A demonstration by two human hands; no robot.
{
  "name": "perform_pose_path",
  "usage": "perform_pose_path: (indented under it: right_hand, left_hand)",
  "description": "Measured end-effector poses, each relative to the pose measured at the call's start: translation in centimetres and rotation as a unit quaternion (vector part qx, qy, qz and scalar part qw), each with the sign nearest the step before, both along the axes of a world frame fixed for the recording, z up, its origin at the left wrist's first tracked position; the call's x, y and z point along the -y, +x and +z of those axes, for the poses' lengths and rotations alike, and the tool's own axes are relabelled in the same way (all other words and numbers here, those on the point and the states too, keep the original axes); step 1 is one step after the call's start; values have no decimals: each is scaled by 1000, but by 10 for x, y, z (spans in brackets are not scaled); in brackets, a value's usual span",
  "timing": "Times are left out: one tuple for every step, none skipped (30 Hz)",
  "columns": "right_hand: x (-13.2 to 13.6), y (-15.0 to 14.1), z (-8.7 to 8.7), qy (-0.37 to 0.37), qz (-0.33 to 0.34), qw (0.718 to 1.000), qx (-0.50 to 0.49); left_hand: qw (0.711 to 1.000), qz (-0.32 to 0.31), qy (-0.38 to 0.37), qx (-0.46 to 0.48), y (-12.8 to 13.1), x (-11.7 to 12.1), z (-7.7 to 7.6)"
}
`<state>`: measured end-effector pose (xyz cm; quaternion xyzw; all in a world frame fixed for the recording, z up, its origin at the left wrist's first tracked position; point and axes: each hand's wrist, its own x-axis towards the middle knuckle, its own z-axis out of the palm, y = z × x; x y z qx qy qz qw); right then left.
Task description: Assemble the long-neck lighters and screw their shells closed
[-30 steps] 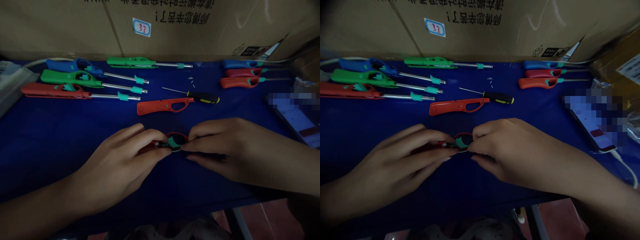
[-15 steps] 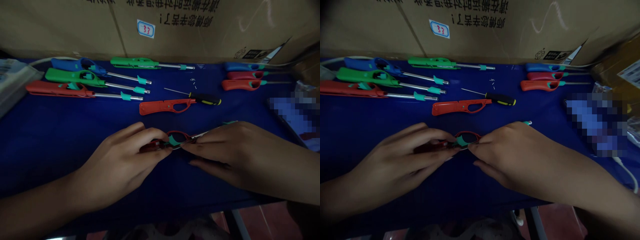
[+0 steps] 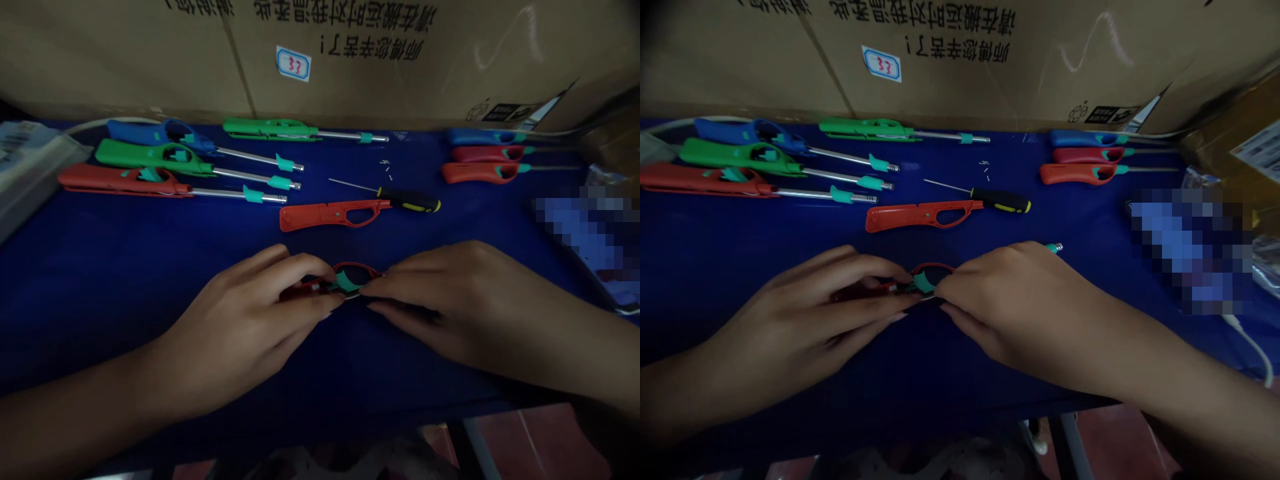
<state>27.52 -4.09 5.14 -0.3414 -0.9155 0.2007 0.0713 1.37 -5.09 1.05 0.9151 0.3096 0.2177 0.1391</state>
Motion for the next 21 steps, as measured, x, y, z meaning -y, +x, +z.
perform_pose_path:
  right_hand:
    - [-1, 0, 0, 14, -1, 1000, 8]
    - [-1, 0, 0, 32, -1, 999, 16]
    - [-2, 0, -1, 49, -1, 999, 22]
    - [-3, 0, -1, 64, 1, 998, 24]
    - [-4, 0, -2, 75, 3, 997, 25]
    - [-5, 0, -3, 81, 5, 996, 25]
    - [-7, 0, -4, 81, 6, 996, 25]
    - [-8, 0, -6, 77, 5, 997, 24]
    - [-9, 0, -7, 70, 4, 997, 21]
    - [-10, 0, -8, 60, 0, 998, 17]
    - [-11, -1, -9, 50, -4, 999, 11]
    - [-11, -1, -10, 39, -8, 999, 5]
    - [-12, -1, -10, 29, -12, 1000, 1]
    - [-12, -1, -10, 20, -14, 1000, -3]
    - [-13, -1, -10, 12, -16, 1000, -6]
    - [-13, -1, -9, 6, -16, 1000, -8]
    - [-13, 0, -9, 2, -14, 1000, -9]
    - [-13, 1, -9, 0, -10, 1000, -10]
    - [-13, 1, -9, 3, -4, 1000, -11]
    - [-13, 2, -10, 10, 2, 1000, -12]
    - [-14, 2, -10, 19, 8, 1000, -11]
  left_hand:
    - [1000, 0, 0, -2, 0, 0, 0]
    - [1000, 0, 2, -4, 0, 0, -1]
    - [1000, -1, 3, -6, 0, -1, -1]
    - [1000, -2, 4, -8, 0, -1, -1]
    - [1000, -3, 3, -9, -1, -1, -1]
    - [1000, -4, 3, -10, -1, -1, -1]
    - [1000, -6, 3, -10, -1, -1, -1]
    - [1000, -8, 2, -11, -2, -1, -1]
    - [1000, -9, 3, -13, -2, -1, -1]
    - [1000, -10, 6, -16, -2, -1, -1]
    - [1000, -13, 11, -20, -2, -1, 0]
    - [999, -17, 19, -25, -2, -1, 1]
    - [999, -22, 30, -30, -2, -1, 1]
    - [998, -27, 44, -34, -3, -1, 2]
    - [997, -32, 58, -38, -3, -1, 3]
    - [996, -36, 72, -40, -4, -2, 4]
    - [995, -38, 84, -42, -4, -2, 4]
    - [994, -40, 94, -45, -5, -2, 5]
    - [993, -40, 101, -47, -5, -2, 5]
    - [992, -42, 104, -50, -5, -2, 5]
    - [992, -43, 106, -51, -5, -2, 5]
